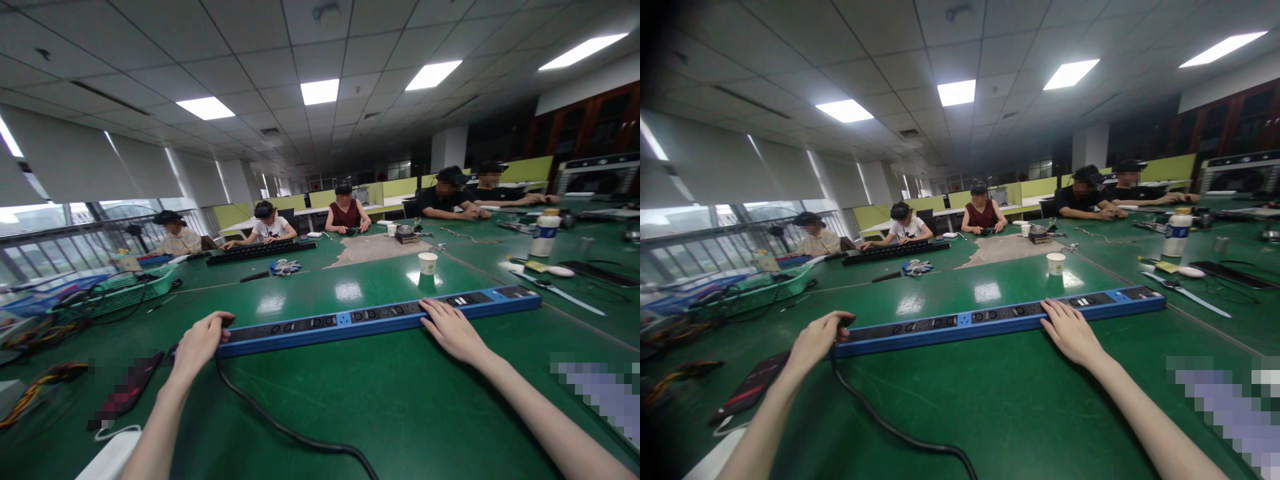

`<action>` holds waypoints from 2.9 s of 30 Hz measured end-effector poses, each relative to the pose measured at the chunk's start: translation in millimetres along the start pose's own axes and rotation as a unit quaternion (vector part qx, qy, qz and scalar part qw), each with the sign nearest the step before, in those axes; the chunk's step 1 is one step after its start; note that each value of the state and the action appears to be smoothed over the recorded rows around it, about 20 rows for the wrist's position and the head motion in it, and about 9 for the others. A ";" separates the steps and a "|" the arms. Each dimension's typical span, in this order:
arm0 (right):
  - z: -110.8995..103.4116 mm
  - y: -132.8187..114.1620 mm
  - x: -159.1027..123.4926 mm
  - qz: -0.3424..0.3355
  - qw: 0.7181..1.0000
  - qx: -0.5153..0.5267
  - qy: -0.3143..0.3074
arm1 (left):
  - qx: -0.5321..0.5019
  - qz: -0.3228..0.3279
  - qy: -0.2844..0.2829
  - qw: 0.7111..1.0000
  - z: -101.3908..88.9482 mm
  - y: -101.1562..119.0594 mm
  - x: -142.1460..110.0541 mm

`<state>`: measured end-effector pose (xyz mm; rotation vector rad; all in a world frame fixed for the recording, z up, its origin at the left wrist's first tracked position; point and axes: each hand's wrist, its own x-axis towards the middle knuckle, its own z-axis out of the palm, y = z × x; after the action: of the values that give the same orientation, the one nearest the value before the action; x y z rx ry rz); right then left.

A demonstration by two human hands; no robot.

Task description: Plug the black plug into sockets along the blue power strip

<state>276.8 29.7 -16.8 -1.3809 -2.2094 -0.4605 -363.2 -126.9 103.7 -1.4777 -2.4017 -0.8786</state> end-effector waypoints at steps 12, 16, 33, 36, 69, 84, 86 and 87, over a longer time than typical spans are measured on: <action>-0.3 -0.5 -0.4 -0.001 1.000 0.001 -0.003 | -0.035 0.154 -0.128 0.979 27.3 -47.4 -7.0; 1.4 0.4 -0.6 -0.001 1.000 -0.002 -0.002 | 0.003 0.198 -0.094 0.976 27.5 -58.8 -7.7; 4.1 2.6 -0.3 0.004 1.000 0.004 -0.004 | 0.038 0.092 0.048 0.994 49.2 -9.5 -25.7; 3.6 2.8 -0.6 0.001 1.000 0.007 -0.004 | 0.054 0.064 0.066 0.994 55.7 -0.5 -29.3; -2.7 1.6 -1.1 0.000 1.000 0.011 -0.015 | 0.112 0.031 0.054 0.992 66.5 14.9 -34.3; 0.8 3.9 -1.4 -0.005 1.000 0.011 -0.008 | 0.054 0.064 0.100 0.991 68.8 20.3 -39.9; 0.5 3.8 -1.4 -0.005 1.000 0.012 -0.008 | 0.056 0.054 0.098 0.992 66.5 21.3 -43.2; 0.3 3.7 -1.5 -0.005 1.000 0.012 -0.007 | 0.058 0.051 0.099 0.992 65.5 21.9 -44.3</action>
<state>280.6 30.4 -17.8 -1.3664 -2.2266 -0.4267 -313.4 -115.4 39.5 -1.3868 -2.1759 -0.8065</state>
